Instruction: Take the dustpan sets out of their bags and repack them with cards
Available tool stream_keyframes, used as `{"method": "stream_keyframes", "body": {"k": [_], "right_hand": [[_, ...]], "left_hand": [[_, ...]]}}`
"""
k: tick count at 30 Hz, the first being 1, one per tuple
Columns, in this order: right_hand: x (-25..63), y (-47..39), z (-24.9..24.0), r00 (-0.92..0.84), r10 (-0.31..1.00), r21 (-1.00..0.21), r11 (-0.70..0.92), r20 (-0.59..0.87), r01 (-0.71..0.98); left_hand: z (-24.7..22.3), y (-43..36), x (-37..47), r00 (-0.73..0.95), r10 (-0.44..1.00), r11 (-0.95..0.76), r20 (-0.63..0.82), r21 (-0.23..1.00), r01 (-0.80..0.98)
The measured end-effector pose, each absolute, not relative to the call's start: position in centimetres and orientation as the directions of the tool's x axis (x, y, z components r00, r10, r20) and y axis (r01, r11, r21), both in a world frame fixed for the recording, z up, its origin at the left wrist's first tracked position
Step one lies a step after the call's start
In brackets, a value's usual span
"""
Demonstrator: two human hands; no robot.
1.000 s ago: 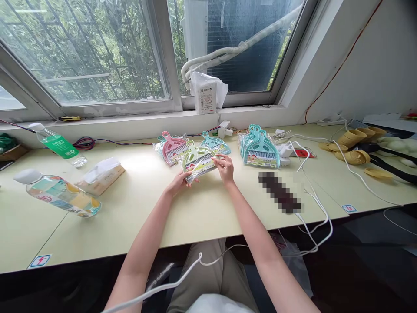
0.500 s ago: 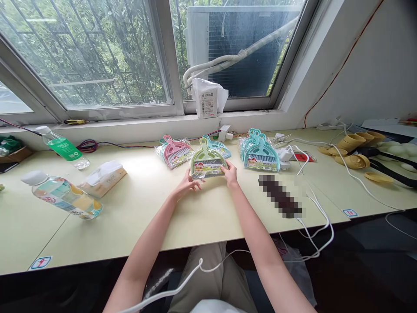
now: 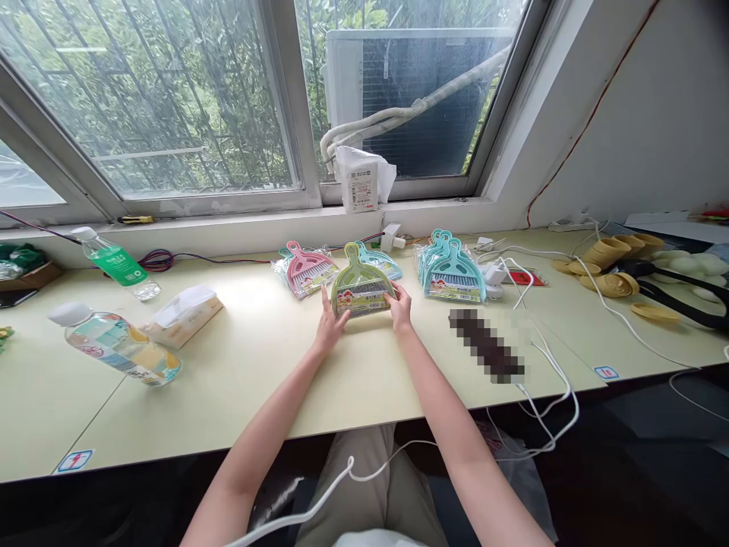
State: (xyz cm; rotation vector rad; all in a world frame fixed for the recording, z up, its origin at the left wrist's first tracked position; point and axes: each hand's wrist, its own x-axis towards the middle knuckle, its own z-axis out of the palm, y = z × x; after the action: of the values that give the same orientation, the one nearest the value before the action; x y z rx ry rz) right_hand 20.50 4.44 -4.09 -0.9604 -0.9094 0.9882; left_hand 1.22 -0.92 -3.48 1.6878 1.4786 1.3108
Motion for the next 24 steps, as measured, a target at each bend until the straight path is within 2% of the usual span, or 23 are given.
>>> {"method": "stream_keyframes", "body": {"k": [6, 9, 13, 17, 21, 24], "right_hand": [[20.7, 4.3, -4.1, 0.288, 0.934, -0.927, 0.285, 0.211, -0.245], [21.1, 4.5, -4.0, 0.357, 0.909, -0.919, 0.311, 0.214, -0.241], [22.0, 4.7, -4.0, 0.416, 0.897, -0.913, 0.288, 0.151, -0.289], [22.0, 4.7, -4.2, 0.409, 0.908, -0.897, 0.257, 0.097, -0.359], [21.4, 4.5, -4.2, 0.368, 0.926, -0.882, 0.238, 0.08, -0.408], [21.1, 4.3, -4.1, 0.349, 0.936, -0.883, 0.206, 0.052, -0.421]], "left_hand": [[-3.3, -0.9, 2.0, -0.141, 0.938, -0.221, 0.318, 0.857, 0.465], [-3.2, -1.3, 2.6, -0.061, 0.897, -0.323, 0.437, 0.744, 0.585], [-3.0, -1.9, 3.4, 0.032, 0.872, -0.394, 0.488, 0.661, 0.639], [-2.9, -1.9, 3.3, -0.048, 0.837, -0.449, 0.545, 0.735, 0.509], [-2.8, -2.1, 3.1, -0.193, 0.831, -0.449, 0.522, 0.834, 0.322], [-2.5, -2.6, 3.4, -0.253, 0.813, -0.475, 0.524, 0.849, 0.232]]}}
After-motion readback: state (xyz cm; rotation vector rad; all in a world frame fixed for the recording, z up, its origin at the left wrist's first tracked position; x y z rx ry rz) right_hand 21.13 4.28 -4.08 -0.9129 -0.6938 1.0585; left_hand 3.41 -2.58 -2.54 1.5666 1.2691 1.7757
